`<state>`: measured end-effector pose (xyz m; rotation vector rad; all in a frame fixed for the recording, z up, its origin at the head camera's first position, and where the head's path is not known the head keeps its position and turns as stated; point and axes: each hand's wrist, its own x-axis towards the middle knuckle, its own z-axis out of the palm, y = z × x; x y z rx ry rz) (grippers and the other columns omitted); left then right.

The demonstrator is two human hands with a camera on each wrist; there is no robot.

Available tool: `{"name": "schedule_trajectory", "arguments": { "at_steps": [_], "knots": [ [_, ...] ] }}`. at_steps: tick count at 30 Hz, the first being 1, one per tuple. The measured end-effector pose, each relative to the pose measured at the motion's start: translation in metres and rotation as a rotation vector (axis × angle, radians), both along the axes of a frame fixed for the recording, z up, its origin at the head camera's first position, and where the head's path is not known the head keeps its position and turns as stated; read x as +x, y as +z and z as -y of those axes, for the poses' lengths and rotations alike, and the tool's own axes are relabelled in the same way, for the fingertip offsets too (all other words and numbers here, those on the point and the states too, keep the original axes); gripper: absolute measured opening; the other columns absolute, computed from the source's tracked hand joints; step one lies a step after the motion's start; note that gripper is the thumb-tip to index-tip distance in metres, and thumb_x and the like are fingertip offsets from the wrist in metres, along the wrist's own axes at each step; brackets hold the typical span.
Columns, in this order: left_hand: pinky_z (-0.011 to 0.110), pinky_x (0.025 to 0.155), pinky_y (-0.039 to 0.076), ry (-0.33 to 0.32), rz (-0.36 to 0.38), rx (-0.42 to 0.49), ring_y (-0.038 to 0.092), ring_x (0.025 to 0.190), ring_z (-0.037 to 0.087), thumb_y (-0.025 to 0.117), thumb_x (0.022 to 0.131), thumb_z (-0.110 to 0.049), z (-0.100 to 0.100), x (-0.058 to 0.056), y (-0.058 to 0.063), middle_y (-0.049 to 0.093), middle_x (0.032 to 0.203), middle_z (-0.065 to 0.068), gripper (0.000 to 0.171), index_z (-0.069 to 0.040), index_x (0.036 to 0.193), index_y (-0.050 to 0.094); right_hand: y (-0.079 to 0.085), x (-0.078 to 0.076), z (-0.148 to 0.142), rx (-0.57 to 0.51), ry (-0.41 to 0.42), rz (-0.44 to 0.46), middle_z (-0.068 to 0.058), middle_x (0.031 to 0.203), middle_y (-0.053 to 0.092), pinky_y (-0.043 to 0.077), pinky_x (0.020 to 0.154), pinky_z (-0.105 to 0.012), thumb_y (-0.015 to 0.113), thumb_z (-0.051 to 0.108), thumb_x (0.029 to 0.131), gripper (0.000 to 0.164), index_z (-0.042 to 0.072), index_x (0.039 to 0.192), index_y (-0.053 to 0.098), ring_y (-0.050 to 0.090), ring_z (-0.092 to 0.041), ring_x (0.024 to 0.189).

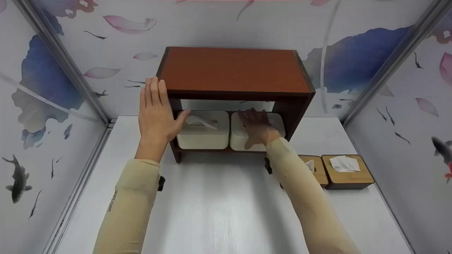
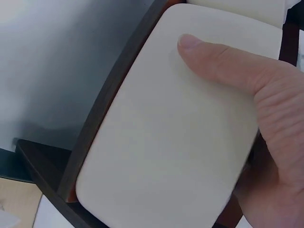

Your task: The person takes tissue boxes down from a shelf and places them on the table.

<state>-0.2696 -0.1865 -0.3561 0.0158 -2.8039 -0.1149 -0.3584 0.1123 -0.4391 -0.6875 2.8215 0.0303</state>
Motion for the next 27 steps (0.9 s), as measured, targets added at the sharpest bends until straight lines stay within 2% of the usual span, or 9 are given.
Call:
{"name": "schedule_trajectory", "arguments": {
  "at_steps": [10,20,27],
  "knots": [
    [0.046,0.125,-0.001,0.001,0.001,-0.004,-0.012,0.152,0.032,0.039,0.092,-0.070,0.000,-0.001,0.000,-0.009,0.162,0.018,0.103,-0.004,0.154,-0.009,-0.009,-0.009,-0.002,0.016,-0.010,0.001,-0.007,0.165,0.002,0.002,0.124,-0.051,0.083,0.050,0.072,0.126,0.023,0.158,-0.004,0.000,-0.028,0.153],
    [0.045,0.125,-0.001,0.001,-0.012,-0.002,-0.011,0.152,0.031,0.042,0.091,-0.070,-0.001,-0.002,0.001,-0.008,0.162,0.018,0.104,-0.005,0.154,-0.009,-0.010,-0.006,-0.006,-0.038,0.022,-0.069,-0.009,0.163,0.014,0.005,0.124,-0.051,0.084,0.048,0.070,0.122,0.019,0.159,0.005,0.008,-0.030,0.152],
    [0.045,0.125,-0.002,0.005,-0.006,-0.004,-0.011,0.152,0.031,0.040,0.091,-0.071,0.000,-0.001,0.000,-0.008,0.162,0.018,0.103,-0.005,0.153,-0.009,-0.013,-0.001,-0.005,-0.077,0.051,-0.134,-0.012,0.157,0.024,0.007,0.123,-0.055,0.087,0.042,0.066,0.123,0.015,0.158,0.010,0.016,-0.034,0.149]
  ]
}}
